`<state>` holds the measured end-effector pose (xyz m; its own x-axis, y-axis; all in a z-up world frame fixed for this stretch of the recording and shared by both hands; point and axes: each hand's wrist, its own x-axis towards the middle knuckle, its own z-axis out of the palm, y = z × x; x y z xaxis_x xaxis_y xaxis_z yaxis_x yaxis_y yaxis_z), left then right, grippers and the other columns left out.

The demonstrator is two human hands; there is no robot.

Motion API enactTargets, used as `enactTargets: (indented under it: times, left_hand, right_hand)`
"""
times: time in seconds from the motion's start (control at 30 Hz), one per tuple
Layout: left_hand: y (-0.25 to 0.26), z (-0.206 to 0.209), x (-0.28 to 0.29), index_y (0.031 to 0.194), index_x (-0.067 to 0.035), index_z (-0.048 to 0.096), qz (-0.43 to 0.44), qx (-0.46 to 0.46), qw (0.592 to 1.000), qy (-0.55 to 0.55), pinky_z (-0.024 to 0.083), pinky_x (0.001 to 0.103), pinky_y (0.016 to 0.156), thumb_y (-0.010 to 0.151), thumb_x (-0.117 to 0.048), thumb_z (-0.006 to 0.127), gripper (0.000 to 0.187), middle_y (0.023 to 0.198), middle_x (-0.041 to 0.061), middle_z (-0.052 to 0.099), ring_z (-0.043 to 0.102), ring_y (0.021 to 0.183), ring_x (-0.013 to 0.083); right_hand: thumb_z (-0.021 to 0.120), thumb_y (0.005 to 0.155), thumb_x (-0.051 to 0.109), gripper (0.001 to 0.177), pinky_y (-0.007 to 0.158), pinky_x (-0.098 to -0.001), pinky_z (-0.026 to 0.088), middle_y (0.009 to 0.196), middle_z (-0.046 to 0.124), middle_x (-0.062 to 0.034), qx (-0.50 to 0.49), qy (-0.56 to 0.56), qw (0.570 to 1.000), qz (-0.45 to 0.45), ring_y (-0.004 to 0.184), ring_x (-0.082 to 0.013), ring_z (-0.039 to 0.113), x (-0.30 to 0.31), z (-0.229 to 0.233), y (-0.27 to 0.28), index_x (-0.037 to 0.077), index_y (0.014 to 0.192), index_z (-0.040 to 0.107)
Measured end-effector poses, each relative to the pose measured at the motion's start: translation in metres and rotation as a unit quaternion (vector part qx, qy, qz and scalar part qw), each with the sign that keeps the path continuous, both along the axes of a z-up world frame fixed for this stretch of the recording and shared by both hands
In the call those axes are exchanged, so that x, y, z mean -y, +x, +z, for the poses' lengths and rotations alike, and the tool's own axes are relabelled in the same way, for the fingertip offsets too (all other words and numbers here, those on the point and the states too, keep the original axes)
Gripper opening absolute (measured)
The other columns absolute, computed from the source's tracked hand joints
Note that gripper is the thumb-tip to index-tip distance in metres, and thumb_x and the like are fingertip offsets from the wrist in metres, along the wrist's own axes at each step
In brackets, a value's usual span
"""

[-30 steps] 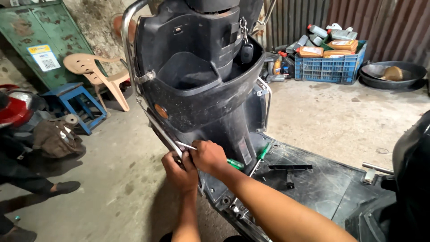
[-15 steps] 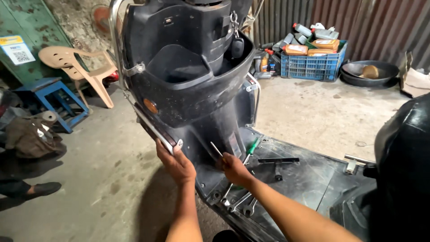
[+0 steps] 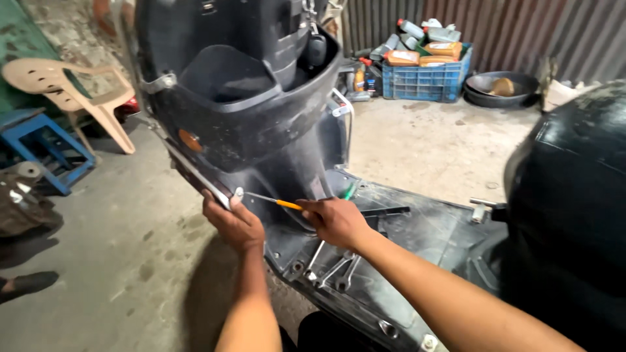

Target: The person repairs a scooter, using a screwdriver and wrenches to loosen and tighten screws on the front inner panel and footboard area. They work around the handlebar and mirror area, reposition fasteners, and secure the plastic body panels back in place.

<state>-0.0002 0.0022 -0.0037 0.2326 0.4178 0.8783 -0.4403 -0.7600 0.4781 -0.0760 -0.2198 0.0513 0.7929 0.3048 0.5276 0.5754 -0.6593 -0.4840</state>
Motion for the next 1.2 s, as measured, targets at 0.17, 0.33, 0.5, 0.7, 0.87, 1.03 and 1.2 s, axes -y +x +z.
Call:
enactTargets:
  times: [0.17, 0.33, 0.5, 0.7, 0.87, 1.03, 1.2]
  left_hand:
    - [-0.006, 0.003, -0.003, 0.154, 0.01, 0.033, -0.007, -0.027, 1.0, 0.011, 0.04, 0.056, 0.113, 0.111, -0.031, 0.043, 0.06, 0.141, 0.033, 0.044, 0.047, 0.134, 0.0506]
    - [-0.014, 0.008, -0.002, 0.156, 0.009, 0.031, -0.015, -0.059, 0.998, 0.001, 0.042, 0.056, 0.111, 0.111, -0.033, 0.043, 0.062, 0.14, 0.032, 0.043, 0.047, 0.132, 0.0503]
    - [-0.019, 0.012, -0.002, 0.156, 0.007, 0.03, 0.001, -0.086, 0.996, 0.003, 0.044, 0.056, 0.107, 0.11, -0.035, 0.043, 0.064, 0.14, 0.031, 0.043, 0.048, 0.132, 0.0497]
    - [-0.025, 0.019, 0.0, 0.157, 0.006, 0.028, 0.014, -0.132, 0.991, 0.004, 0.051, 0.052, 0.097, 0.108, -0.038, 0.038, 0.067, 0.134, 0.028, 0.045, 0.053, 0.125, 0.0454]
    - [-0.022, 0.013, -0.003, 0.158, 0.006, 0.028, 0.028, -0.135, 0.99, 0.018, 0.053, 0.051, 0.095, 0.11, -0.041, 0.035, 0.067, 0.134, 0.027, 0.045, 0.055, 0.124, 0.0439]
    - [-0.017, 0.01, -0.004, 0.156, 0.007, 0.031, 0.024, -0.082, 0.996, 0.024, 0.05, 0.053, 0.102, 0.111, -0.036, 0.041, 0.063, 0.138, 0.029, 0.045, 0.053, 0.129, 0.046]
    - [-0.014, 0.007, -0.002, 0.155, 0.006, 0.035, 0.025, -0.048, 0.998, 0.024, 0.045, 0.056, 0.108, 0.112, -0.035, 0.045, 0.061, 0.14, 0.029, 0.047, 0.052, 0.13, 0.0486]
  right_hand:
    - [0.059, 0.095, 0.025, 0.034, 0.077, -0.0477, 0.055, 0.099, 0.077, -0.0108, -0.043, -0.035, 0.998, -0.024, 0.09, -0.0351, 0.071, 0.01, 0.006, -0.01, 0.023, 0.128, 0.071]
    - [0.061, 0.093, 0.021, 0.036, 0.073, -0.0485, 0.056, 0.095, 0.076, -0.0122, 0.012, -0.016, 1.0, -0.006, 0.085, -0.0357, 0.072, 0.006, 0.007, -0.011, 0.021, 0.127, 0.071]
    - [0.063, 0.093, 0.024, 0.033, 0.071, -0.0497, 0.055, 0.091, 0.075, -0.0153, 0.006, -0.028, 0.999, -0.016, 0.082, -0.0379, 0.071, 0.0, 0.016, -0.013, 0.021, 0.124, 0.073]
    - [0.062, 0.095, 0.026, 0.032, 0.071, -0.0496, 0.055, 0.089, 0.074, -0.0169, -0.004, -0.027, 0.999, -0.016, 0.08, -0.0383, 0.071, -0.003, 0.016, -0.011, 0.021, 0.124, 0.073]
    - [0.063, 0.095, 0.027, 0.033, 0.071, -0.0491, 0.055, 0.088, 0.074, -0.0167, -0.014, -0.028, 0.999, -0.018, 0.079, -0.0382, 0.071, -0.004, 0.015, -0.01, 0.022, 0.126, 0.072]
    - [0.065, 0.093, 0.027, 0.033, 0.071, -0.0504, 0.054, 0.088, 0.074, -0.0165, -0.011, -0.036, 0.999, -0.021, 0.081, -0.0381, 0.07, -0.009, 0.021, -0.011, 0.021, 0.125, 0.072]
    - [0.063, 0.093, 0.027, 0.034, 0.072, -0.05, 0.055, 0.09, 0.074, -0.0163, 0.019, -0.052, 0.998, -0.018, 0.082, -0.0377, 0.071, -0.008, 0.022, -0.015, 0.02, 0.125, 0.072]
